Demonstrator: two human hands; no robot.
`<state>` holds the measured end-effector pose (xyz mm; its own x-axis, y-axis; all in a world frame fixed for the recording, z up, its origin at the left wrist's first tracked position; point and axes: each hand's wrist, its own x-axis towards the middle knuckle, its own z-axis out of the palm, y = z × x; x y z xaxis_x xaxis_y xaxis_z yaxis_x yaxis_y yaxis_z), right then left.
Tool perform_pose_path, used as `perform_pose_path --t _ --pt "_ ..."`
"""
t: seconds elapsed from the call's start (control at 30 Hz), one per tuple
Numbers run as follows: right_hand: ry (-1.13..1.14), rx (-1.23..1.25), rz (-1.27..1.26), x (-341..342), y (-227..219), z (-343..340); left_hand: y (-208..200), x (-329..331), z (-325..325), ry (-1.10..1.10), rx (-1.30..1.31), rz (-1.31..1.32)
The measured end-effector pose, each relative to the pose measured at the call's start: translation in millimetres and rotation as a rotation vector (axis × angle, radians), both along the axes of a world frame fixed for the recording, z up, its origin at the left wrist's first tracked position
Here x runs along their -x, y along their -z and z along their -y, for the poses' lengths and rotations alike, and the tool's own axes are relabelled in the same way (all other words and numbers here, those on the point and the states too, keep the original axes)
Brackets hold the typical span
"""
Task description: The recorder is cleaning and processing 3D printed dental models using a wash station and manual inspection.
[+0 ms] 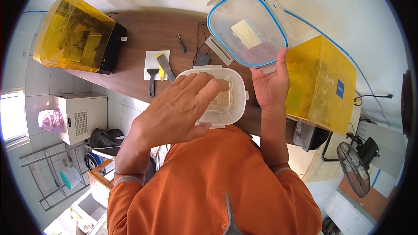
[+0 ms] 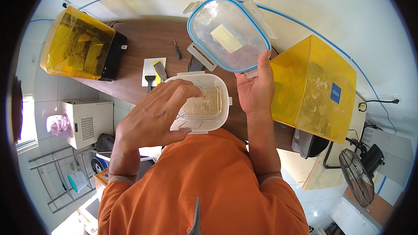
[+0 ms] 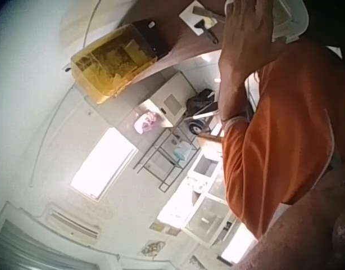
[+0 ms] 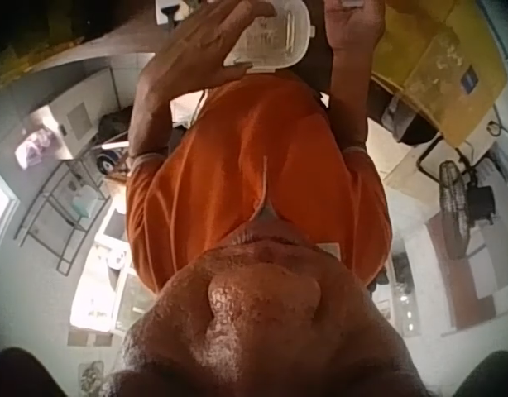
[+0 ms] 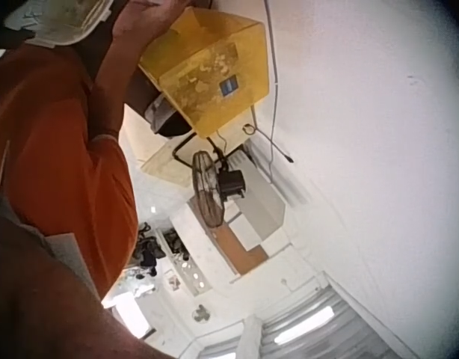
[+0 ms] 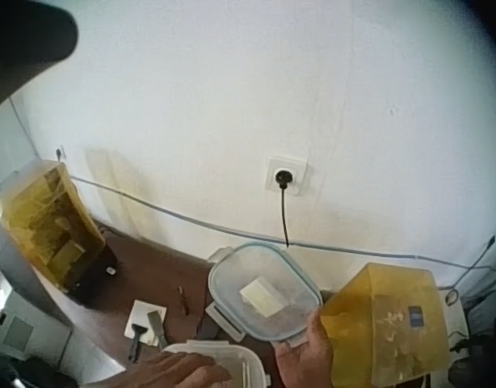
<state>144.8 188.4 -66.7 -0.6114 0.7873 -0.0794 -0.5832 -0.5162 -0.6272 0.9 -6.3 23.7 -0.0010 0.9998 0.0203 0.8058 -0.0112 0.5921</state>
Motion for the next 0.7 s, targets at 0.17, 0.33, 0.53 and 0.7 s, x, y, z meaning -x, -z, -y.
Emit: perform_pose_path --t 0.17,0.33,0.53,0.7 --pt "0.009 0.000 0.022 -0.9 0.3 0.1 20.9 5.1 -4.3 0.006 0.033 0.014" --pt "0.011 0.032 0.018 0.3 2.1 0.1 24.9 5.6 -5.7 0.028 0.034 -0.014" --pt "0.074 0.061 0.047 0.3 1.9 -0.9 -30.9 2.8 11.3 -0.002 -0.151 0.015" --pt "0.039 0.033 0.010 0.1 0.6 -0.4 -11.2 2.6 1.9 0.015 -0.085 -0.003"
